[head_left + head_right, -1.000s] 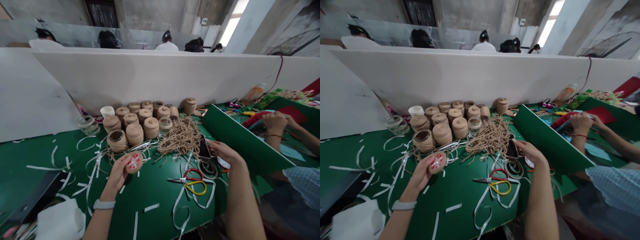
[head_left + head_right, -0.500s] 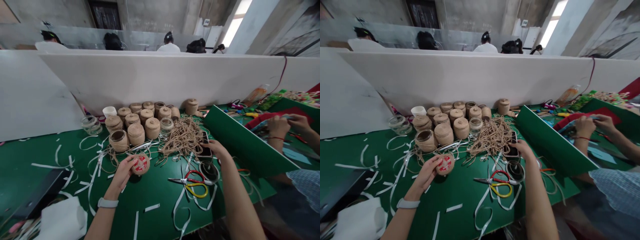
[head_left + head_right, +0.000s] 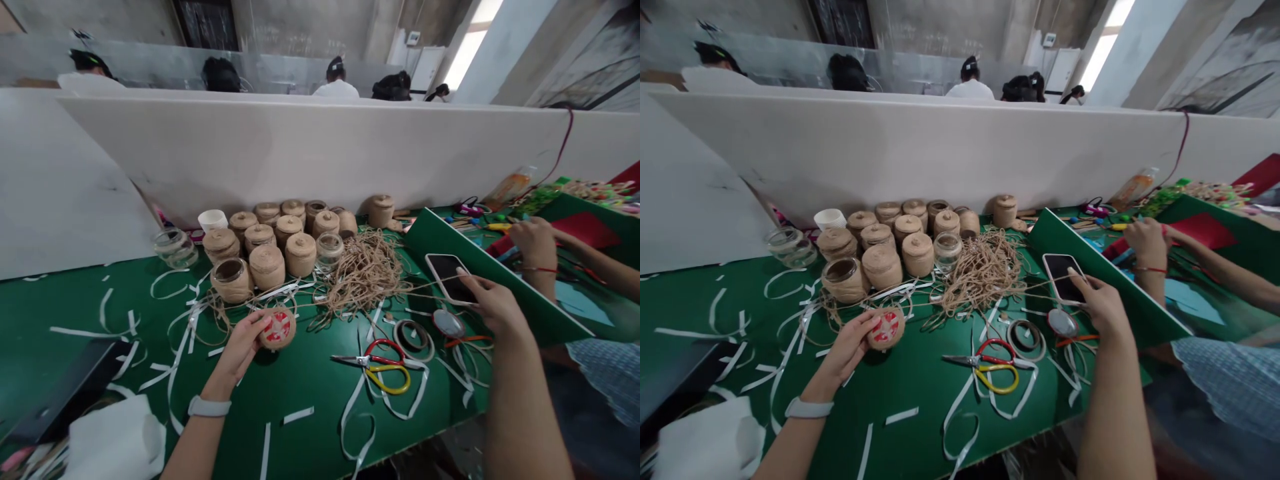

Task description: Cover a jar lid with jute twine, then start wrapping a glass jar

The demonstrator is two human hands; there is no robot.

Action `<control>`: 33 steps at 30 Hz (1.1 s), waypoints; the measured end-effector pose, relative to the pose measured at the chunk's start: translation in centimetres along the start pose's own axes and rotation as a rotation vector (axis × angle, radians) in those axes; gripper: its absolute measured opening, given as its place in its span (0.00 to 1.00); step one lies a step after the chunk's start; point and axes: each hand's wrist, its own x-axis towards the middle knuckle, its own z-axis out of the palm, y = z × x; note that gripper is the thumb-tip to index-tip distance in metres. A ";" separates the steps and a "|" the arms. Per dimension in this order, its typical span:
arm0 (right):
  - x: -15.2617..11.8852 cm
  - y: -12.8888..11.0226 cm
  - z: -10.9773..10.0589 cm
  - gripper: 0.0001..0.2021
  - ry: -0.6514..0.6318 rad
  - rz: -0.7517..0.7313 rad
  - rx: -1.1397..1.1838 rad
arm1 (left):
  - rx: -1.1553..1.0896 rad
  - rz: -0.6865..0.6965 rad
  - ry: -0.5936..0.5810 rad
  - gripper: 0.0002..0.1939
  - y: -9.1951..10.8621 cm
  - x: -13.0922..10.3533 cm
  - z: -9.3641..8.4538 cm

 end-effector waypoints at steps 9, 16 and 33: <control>-5.1 0.4 3.7 0.18 -0.401 0.032 0.675 | 0.032 0.029 0.072 0.21 0.3 -0.4 0.3; -5.1 0.2 1.6 0.20 -0.499 -0.083 0.741 | 0.093 -0.051 -0.027 0.24 0.5 -1.0 0.0; -4.8 -2.3 6.0 0.28 -0.251 0.042 0.883 | 0.176 -0.064 -0.014 0.17 0.9 -1.3 -0.4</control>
